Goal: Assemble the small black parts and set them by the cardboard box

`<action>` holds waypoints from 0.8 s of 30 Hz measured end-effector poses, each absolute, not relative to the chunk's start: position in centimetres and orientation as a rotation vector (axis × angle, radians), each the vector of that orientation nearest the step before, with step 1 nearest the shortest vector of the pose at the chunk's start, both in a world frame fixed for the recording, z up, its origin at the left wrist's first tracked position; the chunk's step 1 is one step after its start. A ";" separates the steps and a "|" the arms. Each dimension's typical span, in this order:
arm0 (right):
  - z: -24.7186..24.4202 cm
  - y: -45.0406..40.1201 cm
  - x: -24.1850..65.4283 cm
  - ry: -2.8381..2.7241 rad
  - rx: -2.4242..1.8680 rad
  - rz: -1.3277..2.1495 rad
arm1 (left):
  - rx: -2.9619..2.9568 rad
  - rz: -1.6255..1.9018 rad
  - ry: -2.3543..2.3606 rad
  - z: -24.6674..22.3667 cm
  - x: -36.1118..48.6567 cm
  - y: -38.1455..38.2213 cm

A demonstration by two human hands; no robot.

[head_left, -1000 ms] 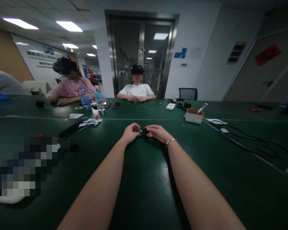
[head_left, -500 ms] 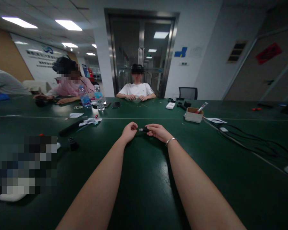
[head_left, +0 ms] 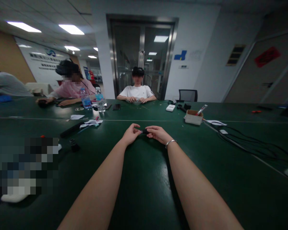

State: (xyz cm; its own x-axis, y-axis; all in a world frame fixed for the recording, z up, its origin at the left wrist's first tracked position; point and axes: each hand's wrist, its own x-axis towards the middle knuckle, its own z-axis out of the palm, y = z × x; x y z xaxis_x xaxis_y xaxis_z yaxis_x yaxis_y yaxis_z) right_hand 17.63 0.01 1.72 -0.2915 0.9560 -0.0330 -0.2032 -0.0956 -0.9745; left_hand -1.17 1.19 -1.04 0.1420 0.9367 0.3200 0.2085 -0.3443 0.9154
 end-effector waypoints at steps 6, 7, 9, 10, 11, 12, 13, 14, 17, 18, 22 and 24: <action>1.7 0.0 17.6 -1.206 -0.906 1.571 | 1.635 1.241 1.067 -0.1 -1.1 0.6; 1.6 0.0 17.6 -1.206 -0.903 1.572 | 1.633 1.247 1.068 0.0 -1.0 0.6; 1.6 0.0 17.6 -1.209 -0.900 1.572 | 1.631 1.262 1.073 0.2 -1.0 0.5; 1.6 0.0 17.6 -1.210 -0.901 1.571 | 1.631 1.267 1.074 0.3 -1.0 0.5; 1.6 0.0 17.6 -1.212 -0.902 1.570 | 1.633 1.268 1.075 0.3 -1.0 0.5; 1.6 0.0 17.6 -1.214 -0.904 1.570 | 1.636 1.262 1.074 0.2 -1.0 0.5; 1.6 0.0 17.6 -1.216 -0.907 1.571 | 1.643 1.252 1.076 0.2 -1.0 0.5; 1.6 0.0 17.6 -1.218 -0.913 1.573 | 1.655 1.241 1.081 0.1 -1.0 0.5; 1.6 0.1 17.6 -1.205 -0.926 1.569 | 1.735 1.225 1.106 -0.2 -1.1 0.7; 1.5 0.1 17.6 -1.195 -0.921 1.565 | 1.764 1.225 1.117 -0.3 -1.1 0.7; 1.4 0.2 17.8 -1.183 -0.894 1.566 | 1.748 1.183 1.164 -0.7 -0.9 1.2; 1.4 0.2 17.8 -1.187 -0.896 1.567 | 1.725 1.128 1.202 -0.8 -0.9 1.4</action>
State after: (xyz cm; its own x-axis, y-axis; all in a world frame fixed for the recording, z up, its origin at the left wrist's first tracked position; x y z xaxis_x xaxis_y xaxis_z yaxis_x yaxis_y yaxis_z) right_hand 17.76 0.24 1.36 -0.2885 0.9574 -0.0112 -0.2483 -0.0861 -0.9649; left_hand -0.91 1.40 -0.82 0.1753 0.9535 0.2451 0.3053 -0.2893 0.9072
